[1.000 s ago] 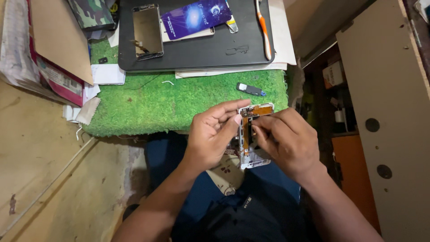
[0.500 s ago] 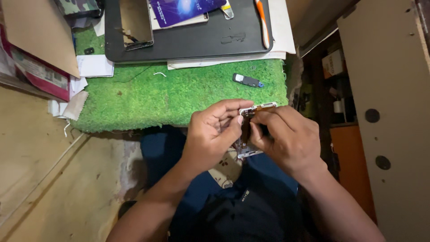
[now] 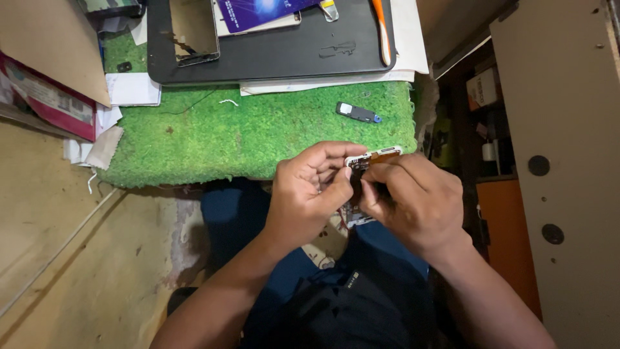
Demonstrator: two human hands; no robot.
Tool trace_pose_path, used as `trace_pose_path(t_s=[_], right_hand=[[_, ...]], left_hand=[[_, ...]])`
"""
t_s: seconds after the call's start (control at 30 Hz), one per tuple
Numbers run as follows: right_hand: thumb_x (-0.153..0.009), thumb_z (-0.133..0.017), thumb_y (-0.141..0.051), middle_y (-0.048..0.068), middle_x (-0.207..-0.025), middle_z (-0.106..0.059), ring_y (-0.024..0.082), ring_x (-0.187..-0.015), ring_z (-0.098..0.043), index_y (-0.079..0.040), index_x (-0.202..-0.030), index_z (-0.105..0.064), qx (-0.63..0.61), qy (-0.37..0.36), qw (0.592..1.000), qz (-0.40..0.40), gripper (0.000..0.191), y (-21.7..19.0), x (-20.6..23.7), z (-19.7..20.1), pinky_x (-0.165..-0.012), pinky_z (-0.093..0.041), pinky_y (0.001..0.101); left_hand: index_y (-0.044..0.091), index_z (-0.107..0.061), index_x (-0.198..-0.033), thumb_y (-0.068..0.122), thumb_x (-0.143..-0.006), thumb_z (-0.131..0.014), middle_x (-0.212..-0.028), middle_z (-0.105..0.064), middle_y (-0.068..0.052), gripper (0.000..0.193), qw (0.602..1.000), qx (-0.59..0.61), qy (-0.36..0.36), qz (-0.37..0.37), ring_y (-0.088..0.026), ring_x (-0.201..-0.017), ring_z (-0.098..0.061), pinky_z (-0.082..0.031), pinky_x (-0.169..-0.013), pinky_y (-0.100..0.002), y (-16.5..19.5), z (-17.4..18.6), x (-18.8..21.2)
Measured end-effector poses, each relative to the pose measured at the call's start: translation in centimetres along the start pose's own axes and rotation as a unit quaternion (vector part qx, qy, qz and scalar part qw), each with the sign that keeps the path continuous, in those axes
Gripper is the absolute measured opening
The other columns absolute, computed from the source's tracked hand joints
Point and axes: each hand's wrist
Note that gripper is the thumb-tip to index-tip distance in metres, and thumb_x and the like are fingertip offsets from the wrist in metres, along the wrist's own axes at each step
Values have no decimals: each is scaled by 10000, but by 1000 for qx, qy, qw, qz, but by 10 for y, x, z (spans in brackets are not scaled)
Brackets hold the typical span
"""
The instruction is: The person works on a disassembled white smartphone, peeling and repositioning an orange ribbon cable and applying adhesive tape to the phone frame. The person handles the phone body and internal components by hand.
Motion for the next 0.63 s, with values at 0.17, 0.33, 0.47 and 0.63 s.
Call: trace_pose_path(t_s=[0.17,0.33,0.47,0.63], right_hand=[[-773,-854,-56,60,-908,-678,218,-816,-694,-55,-943,-676,-2,-12,1000,3,246,-1,-1,-1,-714,-570,335],[-775,-857,-56,60,-911,-677,228,-832,-694,-54,-947,-675,-9,-6,1000,6,251,-1,-1,0,-723,-568,342],[-773,-859,-55,53,-904,-679,223,-829,-694,-59,-937,-671,-8,-9,1000,3,249,0,-2,0,-718,-567,341],[-766,-870,-68,54,-877,-671,215,-800,-688,-65,-931,-681,-1,-16,1000,2,251,1,1,-1,-698,-562,338]], left_hand=[[-91,-635,-1286,-62,-990,-581,-1064,-732,-117,303,1000,19,-6,6,-72,-919,-691,-584,-832,-200,-2,-1,0],[-94,-629,-1289,-61,-985,-572,-1080,-734,-116,311,1000,18,0,8,-71,-926,-689,-581,-830,-197,-2,-1,0],[-99,-632,-1296,-64,-986,-575,-1050,-725,-119,318,1000,22,2,14,-62,-879,-664,-560,-775,-188,-2,-1,1],[-100,-635,-1296,-62,-979,-576,-1053,-733,-121,325,1000,10,2,12,-65,-883,-670,-557,-773,-186,-4,-1,1]])
Point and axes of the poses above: each hand's wrist, its own x-axis away from the middle knuckle, its own z-axis out of the back of the hand, y = z × x
